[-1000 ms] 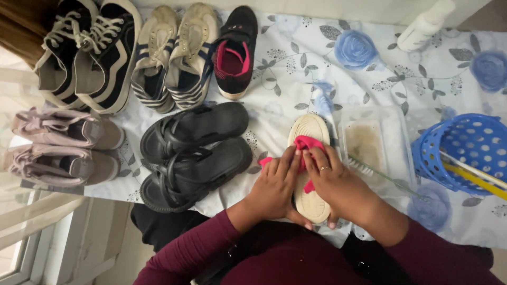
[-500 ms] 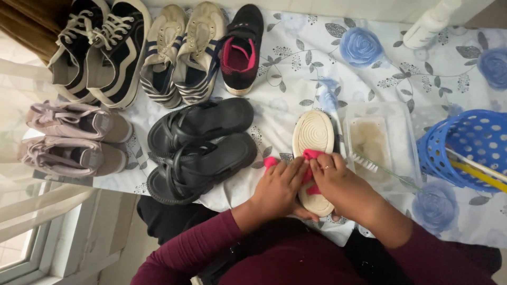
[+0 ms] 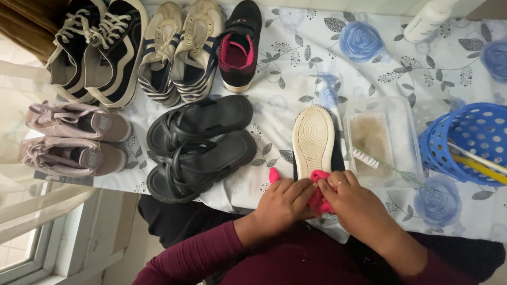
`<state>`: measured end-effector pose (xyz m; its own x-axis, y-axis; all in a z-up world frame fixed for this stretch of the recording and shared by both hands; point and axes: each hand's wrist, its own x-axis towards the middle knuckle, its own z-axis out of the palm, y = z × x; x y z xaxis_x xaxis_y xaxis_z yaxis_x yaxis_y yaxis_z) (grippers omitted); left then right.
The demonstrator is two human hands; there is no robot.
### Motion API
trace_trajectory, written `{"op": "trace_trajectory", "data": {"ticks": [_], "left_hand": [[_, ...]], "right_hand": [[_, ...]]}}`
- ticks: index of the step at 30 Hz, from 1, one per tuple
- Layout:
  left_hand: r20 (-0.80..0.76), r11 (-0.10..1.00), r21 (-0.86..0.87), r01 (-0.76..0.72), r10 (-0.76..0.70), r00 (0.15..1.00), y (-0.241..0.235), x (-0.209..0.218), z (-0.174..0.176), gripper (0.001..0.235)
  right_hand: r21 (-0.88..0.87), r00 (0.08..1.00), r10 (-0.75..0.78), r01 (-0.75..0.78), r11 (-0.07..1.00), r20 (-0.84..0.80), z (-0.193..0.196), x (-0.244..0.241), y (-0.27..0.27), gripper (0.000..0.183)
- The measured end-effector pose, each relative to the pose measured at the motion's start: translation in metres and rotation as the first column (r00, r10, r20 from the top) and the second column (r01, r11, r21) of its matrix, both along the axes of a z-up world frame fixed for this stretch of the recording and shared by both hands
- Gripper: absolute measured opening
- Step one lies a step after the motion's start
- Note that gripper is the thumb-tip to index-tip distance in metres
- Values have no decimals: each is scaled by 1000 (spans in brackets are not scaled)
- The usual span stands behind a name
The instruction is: The person scrubs the sole of a beige shoe with a green brush, dipping it into a container of liquid. They then wipe the shoe with a pink cloth and continue scrubbing the sole with the brush.
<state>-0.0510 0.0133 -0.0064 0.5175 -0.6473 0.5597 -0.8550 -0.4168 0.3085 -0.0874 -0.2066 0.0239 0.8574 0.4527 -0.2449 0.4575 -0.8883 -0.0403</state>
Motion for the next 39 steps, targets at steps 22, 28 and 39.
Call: {"op": "trace_trajectory", "data": {"ticks": [22, 28, 39], "left_hand": [[-147, 976, -215, 35, -68, 987, 7, 24, 19, 19], [-348, 920, -229, -317, 226, 910, -10, 80, 2, 24], [-291, 951, 37, -308, 305, 907, -4, 84, -22, 29]], "right_hand": [[440, 912, -355, 409, 799, -204, 51, 3, -7, 44], [374, 902, -380, 286, 882, 205, 29, 84, 30, 46], [99, 956, -283, 276, 956, 71, 1, 86, 33, 50]]}}
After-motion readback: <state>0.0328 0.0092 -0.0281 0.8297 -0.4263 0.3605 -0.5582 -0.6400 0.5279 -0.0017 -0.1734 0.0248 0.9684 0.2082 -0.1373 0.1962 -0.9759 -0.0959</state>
